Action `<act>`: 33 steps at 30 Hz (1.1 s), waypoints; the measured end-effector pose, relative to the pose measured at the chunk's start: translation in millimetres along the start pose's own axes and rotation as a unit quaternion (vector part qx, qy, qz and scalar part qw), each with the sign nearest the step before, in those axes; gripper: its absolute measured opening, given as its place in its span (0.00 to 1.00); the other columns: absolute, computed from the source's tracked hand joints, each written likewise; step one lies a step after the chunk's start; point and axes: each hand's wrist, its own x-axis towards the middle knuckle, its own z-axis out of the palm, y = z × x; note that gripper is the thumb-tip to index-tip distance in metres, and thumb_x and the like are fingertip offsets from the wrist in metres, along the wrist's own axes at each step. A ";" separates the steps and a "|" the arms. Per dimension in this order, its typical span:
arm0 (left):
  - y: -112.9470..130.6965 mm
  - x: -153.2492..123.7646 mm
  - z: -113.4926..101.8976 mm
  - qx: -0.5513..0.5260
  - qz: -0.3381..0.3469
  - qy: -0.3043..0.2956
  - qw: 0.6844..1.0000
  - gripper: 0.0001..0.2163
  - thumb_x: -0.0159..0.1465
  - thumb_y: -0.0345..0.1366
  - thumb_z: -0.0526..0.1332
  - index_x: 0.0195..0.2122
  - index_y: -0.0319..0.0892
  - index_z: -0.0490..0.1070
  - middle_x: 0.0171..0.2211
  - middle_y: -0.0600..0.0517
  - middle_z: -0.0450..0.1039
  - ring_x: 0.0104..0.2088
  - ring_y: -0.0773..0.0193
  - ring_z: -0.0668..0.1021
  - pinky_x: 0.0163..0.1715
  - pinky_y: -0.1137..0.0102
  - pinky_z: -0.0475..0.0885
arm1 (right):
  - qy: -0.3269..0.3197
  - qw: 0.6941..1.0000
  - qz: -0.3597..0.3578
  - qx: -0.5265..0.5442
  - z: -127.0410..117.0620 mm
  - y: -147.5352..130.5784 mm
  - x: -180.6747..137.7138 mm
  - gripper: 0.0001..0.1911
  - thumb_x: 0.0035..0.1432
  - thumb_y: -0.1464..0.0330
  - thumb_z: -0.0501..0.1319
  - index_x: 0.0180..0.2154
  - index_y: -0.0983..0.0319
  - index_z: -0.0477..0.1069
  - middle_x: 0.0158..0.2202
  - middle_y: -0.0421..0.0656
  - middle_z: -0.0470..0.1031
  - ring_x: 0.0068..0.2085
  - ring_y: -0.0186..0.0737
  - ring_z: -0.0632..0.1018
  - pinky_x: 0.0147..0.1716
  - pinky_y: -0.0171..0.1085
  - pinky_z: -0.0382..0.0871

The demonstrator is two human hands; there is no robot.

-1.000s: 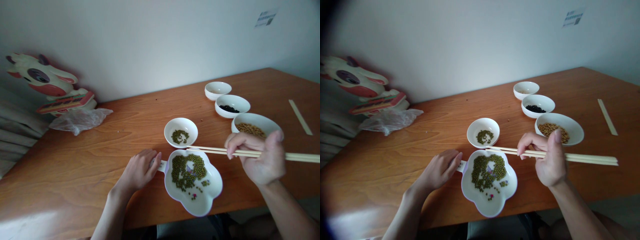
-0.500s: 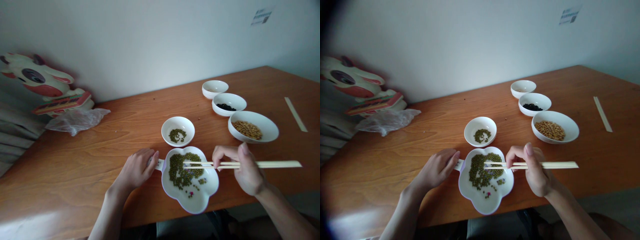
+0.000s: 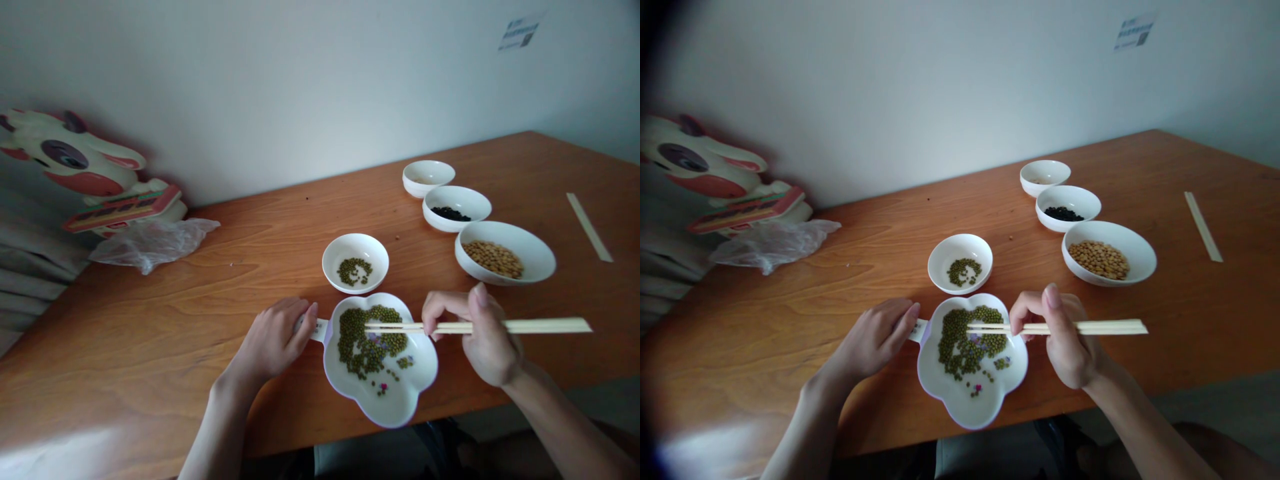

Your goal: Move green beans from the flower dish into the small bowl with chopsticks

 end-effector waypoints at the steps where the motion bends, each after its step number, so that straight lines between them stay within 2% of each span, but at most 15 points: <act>1: -0.1 0.0 0.1 0.001 0.001 0.000 1.000 0.22 0.80 0.48 0.45 0.34 0.43 0.68 0.34 0.50 0.74 0.34 0.60 0.74 0.39 0.64 0.66 | 0.001 1.000 -0.003 -0.004 -0.1 -0.2 -0.3 0.42 0.75 0.43 0.36 0.26 0.57 0.75 0.23 0.42 0.73 0.27 0.41 0.73 0.30 0.42 0.63; 9: -0.4 0.5 0.6 0.002 0.001 0.002 1.000 0.21 0.80 0.47 0.45 0.34 0.43 0.68 0.33 0.50 0.74 0.34 0.60 0.75 0.38 0.65 0.66 | -0.002 1.000 -0.018 -0.024 -4.6 2.0 -2.0 0.42 0.74 0.41 0.37 0.26 0.56 0.76 0.24 0.42 0.75 0.27 0.42 0.74 0.29 0.43 0.62; 23: -0.2 0.5 0.5 -0.001 0.001 0.002 1.000 0.22 0.80 0.48 0.45 0.34 0.44 0.67 0.34 0.50 0.74 0.34 0.60 0.75 0.38 0.65 0.67 | -0.022 0.996 -0.068 -0.051 -3.9 0.3 -2.7 0.38 0.76 0.44 0.39 0.28 0.57 0.75 0.27 0.40 0.75 0.28 0.39 0.74 0.31 0.41 0.63; 33: 1.3 0.5 -0.9 0.010 0.008 0.006 1.000 0.21 0.80 0.46 0.46 0.34 0.44 0.68 0.33 0.50 0.75 0.34 0.59 0.76 0.38 0.65 0.68 | 0.000 0.994 -0.096 -0.052 -1.4 -4.6 -2.6 0.39 0.77 0.48 0.39 0.27 0.58 0.77 0.25 0.42 0.75 0.27 0.40 0.74 0.31 0.42 0.62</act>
